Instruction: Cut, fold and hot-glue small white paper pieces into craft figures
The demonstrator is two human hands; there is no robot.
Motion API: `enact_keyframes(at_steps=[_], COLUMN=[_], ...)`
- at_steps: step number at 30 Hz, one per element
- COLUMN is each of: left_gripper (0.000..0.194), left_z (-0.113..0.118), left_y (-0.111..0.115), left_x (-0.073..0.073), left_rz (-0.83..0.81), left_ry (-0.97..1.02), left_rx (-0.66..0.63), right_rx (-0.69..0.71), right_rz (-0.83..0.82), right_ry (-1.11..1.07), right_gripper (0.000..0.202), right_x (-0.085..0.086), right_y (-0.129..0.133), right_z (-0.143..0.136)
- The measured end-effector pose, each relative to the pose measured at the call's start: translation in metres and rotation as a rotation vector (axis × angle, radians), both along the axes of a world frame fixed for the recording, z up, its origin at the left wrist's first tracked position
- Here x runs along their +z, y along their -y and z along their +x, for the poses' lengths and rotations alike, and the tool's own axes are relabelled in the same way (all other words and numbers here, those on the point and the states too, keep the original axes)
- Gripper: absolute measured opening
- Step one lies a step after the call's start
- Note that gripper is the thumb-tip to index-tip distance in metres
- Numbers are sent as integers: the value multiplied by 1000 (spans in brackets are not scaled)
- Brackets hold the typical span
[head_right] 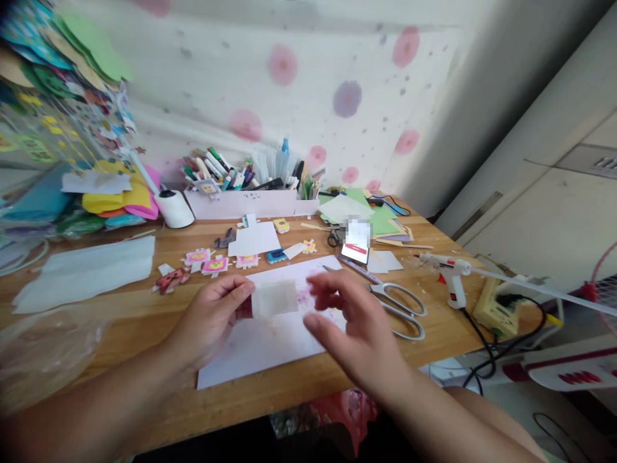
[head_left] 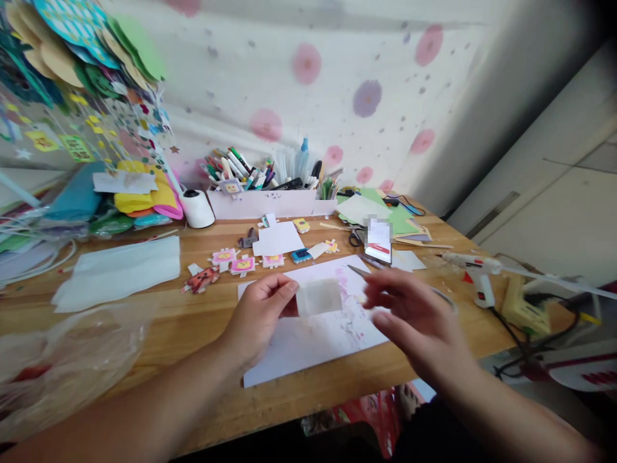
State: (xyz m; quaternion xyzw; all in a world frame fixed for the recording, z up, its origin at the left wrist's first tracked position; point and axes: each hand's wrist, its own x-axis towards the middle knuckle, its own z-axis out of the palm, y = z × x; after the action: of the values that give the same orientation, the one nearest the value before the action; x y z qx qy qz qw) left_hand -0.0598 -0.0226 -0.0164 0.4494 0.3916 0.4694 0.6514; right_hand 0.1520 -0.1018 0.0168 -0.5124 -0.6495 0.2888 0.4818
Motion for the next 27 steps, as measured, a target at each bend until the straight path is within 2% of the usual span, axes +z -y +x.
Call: enact_keyframes(at_steps=[3, 6, 10, 12, 16, 21, 24, 27], left_gripper=[18, 18, 22, 29, 30, 24, 26, 28], left_z=[1, 1, 0, -1, -2, -2, -1, -1], left_y=[3, 5, 5, 3, 1, 4, 5, 6], left_x=[0, 2, 5, 7, 8, 5, 3, 3], left_rz=[38, 61, -17, -89, -117, -115, -83, -10], left_ry=[-31, -41, 17, 39, -21, -167, -200, -269], left_rx=[-6, -39, -103, -162, -305, -464, -484, -450], right_rx=[14, 67, 63, 122, 300, 344, 358, 332], right_rz=[-351, -488, -476, -481, -487, -452, -430, -365], right_ry=[-335, -503, -555, -532, -397, -165, -100, -59], right_gripper=[45, 39, 33, 33, 28, 16, 14, 17], right_x=[-13, -27, -24, -19, -14, -12, -11, -10], right_y=[-41, -48, -49, -52, -58, -57, -57, -57], right_z=[-20, -33, -34, -30, -22, -22, -23, -26])
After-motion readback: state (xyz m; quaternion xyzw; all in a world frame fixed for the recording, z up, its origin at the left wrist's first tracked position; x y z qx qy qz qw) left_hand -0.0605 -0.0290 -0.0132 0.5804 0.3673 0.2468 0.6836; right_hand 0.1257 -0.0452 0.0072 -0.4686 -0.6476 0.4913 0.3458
